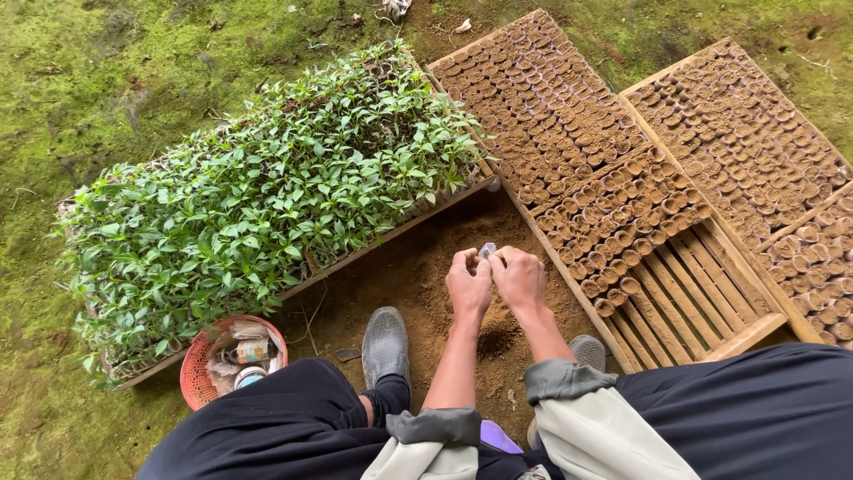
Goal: Filling small biodegradable seedling pots with soil and arranging them in a tray.
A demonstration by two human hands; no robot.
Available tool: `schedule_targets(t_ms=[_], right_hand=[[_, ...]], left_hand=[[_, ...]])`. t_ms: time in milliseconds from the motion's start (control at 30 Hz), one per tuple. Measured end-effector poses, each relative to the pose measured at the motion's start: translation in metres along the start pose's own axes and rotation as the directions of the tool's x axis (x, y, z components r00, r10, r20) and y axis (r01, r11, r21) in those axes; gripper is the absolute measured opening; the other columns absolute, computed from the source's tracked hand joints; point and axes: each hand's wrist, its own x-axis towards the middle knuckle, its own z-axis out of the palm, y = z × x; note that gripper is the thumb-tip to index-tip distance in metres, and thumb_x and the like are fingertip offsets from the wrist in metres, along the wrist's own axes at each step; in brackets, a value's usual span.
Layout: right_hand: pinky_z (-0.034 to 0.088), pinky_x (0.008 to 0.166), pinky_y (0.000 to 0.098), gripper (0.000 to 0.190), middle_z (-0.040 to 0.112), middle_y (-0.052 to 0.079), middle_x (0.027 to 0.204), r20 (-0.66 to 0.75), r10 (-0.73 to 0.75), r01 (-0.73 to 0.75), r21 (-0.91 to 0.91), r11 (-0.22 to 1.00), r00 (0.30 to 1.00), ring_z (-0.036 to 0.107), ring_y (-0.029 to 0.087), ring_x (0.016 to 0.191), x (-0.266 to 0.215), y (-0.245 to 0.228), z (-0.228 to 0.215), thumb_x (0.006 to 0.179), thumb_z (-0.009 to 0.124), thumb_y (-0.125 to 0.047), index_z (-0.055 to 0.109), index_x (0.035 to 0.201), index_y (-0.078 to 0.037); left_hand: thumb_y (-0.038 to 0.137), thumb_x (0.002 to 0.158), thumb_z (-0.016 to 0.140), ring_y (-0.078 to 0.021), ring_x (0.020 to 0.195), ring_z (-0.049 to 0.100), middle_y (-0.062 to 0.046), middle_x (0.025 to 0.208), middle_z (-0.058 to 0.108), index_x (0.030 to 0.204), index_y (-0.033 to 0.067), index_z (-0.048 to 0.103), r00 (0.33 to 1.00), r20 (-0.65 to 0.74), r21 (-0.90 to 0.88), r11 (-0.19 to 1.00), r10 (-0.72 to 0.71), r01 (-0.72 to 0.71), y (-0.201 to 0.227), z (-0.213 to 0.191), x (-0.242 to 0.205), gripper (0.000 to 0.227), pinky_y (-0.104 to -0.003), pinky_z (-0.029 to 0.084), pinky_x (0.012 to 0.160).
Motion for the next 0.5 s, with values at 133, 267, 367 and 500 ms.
schedule_targets(t_ms=[133, 267, 367, 500], right_hand=[[0.058, 0.072, 0.0467, 0.01, 0.075, 0.003, 0.077, 0.021, 0.014, -0.014, 0.001, 1.0, 1.0, 0.074, 0.031, 0.08, -0.003, -0.002, -0.002, 0.085, 0.074, -0.033, 0.078, 0.078, -0.025], [0.054, 0.072, 0.0499, 0.012, 0.073, 0.011, 0.074, 0.045, 0.064, -0.068, 0.092, 0.993, 0.997, 0.072, 0.038, 0.081, -0.007, -0.009, -0.01, 0.082, 0.075, -0.031, 0.08, 0.08, -0.021], [0.054, 0.072, 0.0487, 0.013, 0.074, 0.01, 0.075, 0.048, 0.107, -0.113, 0.13, 0.985, 0.993, 0.072, 0.036, 0.082, -0.007, -0.012, -0.011, 0.083, 0.075, -0.033, 0.08, 0.082, -0.021], [0.055, 0.074, 0.0421, 0.018, 0.076, 0.01, 0.079, 0.087, 0.152, -0.166, 0.195, 0.967, 0.985, 0.073, 0.029, 0.078, -0.013, -0.008, -0.001, 0.089, 0.072, -0.032, 0.082, 0.089, -0.017]], left_hand=[[0.017, 0.082, 0.074, -0.0175, 0.07, 0.068, -0.009, 0.083, 0.074, 0.111, 0.0067, 0.075, 0.999, -0.023, 0.034, 0.999, 0.025, -0.024, 0.011, -0.005, -0.001, 0.031, -0.033, 0.055, 0.065], [0.013, 0.081, 0.074, -0.0222, 0.072, 0.072, -0.009, 0.075, 0.075, 0.089, 0.013, 0.079, 0.998, -0.046, 0.07, 0.997, 0.031, -0.027, 0.015, -0.007, -0.001, 0.01, -0.035, 0.055, 0.065], [0.014, 0.08, 0.075, -0.0246, 0.073, 0.073, -0.009, 0.075, 0.075, 0.086, 0.0143, 0.079, 0.997, -0.067, 0.112, 0.994, 0.026, -0.019, 0.006, -0.008, 0.005, 0.007, -0.036, 0.056, 0.066], [0.014, 0.079, 0.075, -0.0309, 0.075, 0.073, -0.012, 0.075, 0.075, 0.082, 0.0135, 0.078, 0.992, -0.13, 0.158, 0.987, 0.004, 0.017, 0.002, -0.023, 0.012, 0.005, -0.04, 0.056, 0.067]])
